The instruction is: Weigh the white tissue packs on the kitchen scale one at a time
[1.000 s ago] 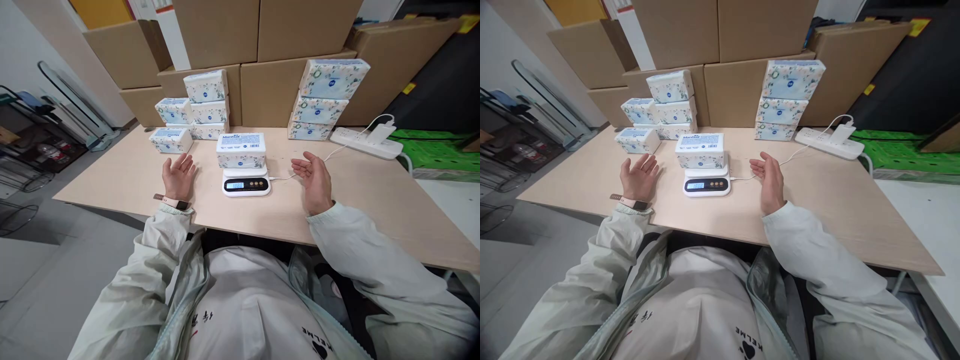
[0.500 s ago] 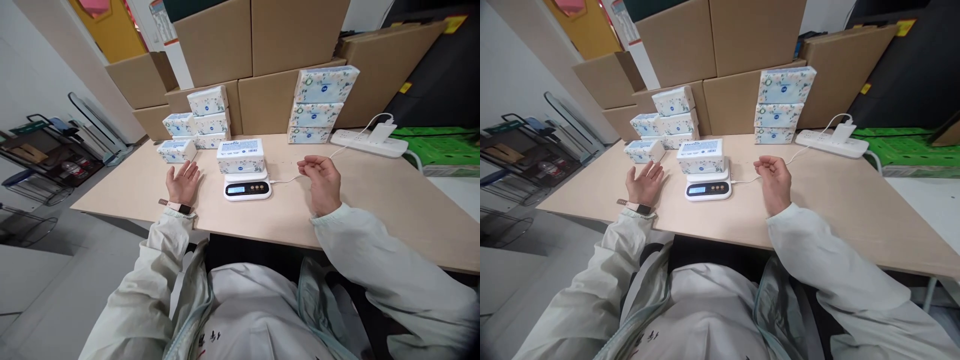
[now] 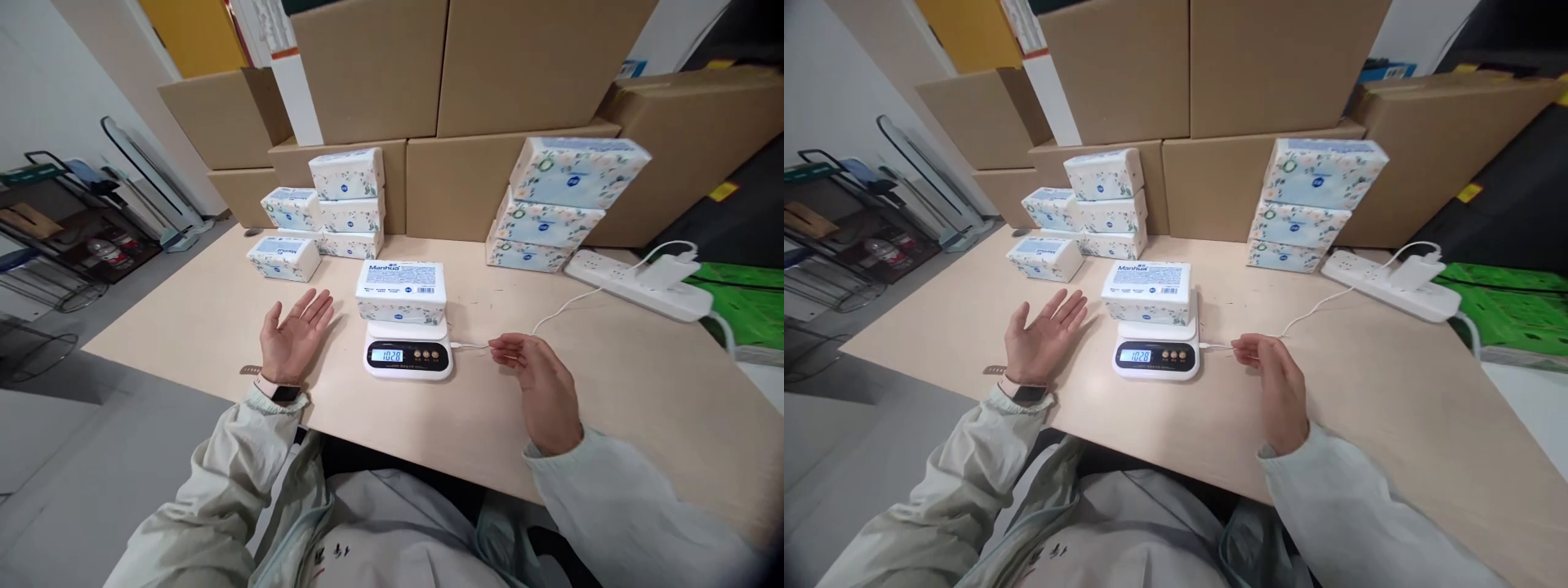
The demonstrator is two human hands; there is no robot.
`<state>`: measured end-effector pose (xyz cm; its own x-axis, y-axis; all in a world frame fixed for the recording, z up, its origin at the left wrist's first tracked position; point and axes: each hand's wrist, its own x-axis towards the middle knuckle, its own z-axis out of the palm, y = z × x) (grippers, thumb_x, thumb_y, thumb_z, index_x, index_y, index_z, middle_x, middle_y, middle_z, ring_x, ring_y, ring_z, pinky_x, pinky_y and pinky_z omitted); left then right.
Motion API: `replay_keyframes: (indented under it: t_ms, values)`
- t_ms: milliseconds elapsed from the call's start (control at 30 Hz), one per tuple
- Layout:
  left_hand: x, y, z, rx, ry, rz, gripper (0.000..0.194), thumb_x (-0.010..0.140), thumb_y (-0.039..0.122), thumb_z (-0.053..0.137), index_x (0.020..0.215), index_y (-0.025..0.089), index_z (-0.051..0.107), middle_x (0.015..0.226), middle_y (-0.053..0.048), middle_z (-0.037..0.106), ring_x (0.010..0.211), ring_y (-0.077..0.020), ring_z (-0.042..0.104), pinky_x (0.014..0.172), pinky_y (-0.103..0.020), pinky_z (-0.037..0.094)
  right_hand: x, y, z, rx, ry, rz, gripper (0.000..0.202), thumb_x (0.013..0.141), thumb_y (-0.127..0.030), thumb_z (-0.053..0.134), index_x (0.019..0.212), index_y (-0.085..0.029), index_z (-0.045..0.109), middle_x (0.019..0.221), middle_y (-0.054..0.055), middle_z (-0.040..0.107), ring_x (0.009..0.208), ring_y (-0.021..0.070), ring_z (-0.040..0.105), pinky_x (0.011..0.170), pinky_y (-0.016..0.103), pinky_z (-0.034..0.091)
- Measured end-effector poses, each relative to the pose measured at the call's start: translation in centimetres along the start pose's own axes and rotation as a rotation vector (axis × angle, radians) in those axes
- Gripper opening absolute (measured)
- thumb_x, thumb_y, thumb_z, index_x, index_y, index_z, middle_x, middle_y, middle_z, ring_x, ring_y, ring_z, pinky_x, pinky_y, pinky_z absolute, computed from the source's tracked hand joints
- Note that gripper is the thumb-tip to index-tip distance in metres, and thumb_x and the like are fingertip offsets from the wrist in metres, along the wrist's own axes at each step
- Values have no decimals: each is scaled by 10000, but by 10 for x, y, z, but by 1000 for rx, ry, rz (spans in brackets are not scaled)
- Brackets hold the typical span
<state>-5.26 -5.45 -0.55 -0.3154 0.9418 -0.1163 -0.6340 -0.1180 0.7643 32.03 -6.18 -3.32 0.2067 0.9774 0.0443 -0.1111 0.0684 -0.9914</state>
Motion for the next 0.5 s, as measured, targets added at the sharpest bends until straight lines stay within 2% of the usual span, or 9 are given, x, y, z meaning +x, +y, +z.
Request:
replay_keyframes:
  t_ms: [100,267,400,500]
  values:
    - [-1,-2,2,41,-18,-40,559,972,600,610,1238,137,774,1492,-202,682,1529,-350,558,1303,-500,462,-1,-6,3,27,25,26,330,980,-589,647,946,-297,796,1038,57,797,944,243,713,903,432,560]
    - [-1,-5,3,78,-12,-161,558,939,648,643,1188,175,803,1476,-179,697,1588,-375,480,1349,-546,398,0,-15,10,-12,95,-20,317,985,-572,622,933,-313,798,993,76,793,931,283,713,887,487,563]
    - [-2,-4,2,83,-13,-178,561,948,672,625,1184,199,813,1468,-152,708,1607,-369,453,1354,-546,392,-1,-14,12,-68,121,-78,308,1005,-558,617,961,-322,810,1000,69,798,958,285,716,954,510,552]
    - [-6,-2,3,94,-56,-166,579,968,694,584,1183,214,828,1473,-130,710,1621,-366,430,1351,-556,391,-1,-12,11,-134,122,-120,331,1025,-554,593,977,-308,809,1019,72,797,999,295,716,1021,545,548]
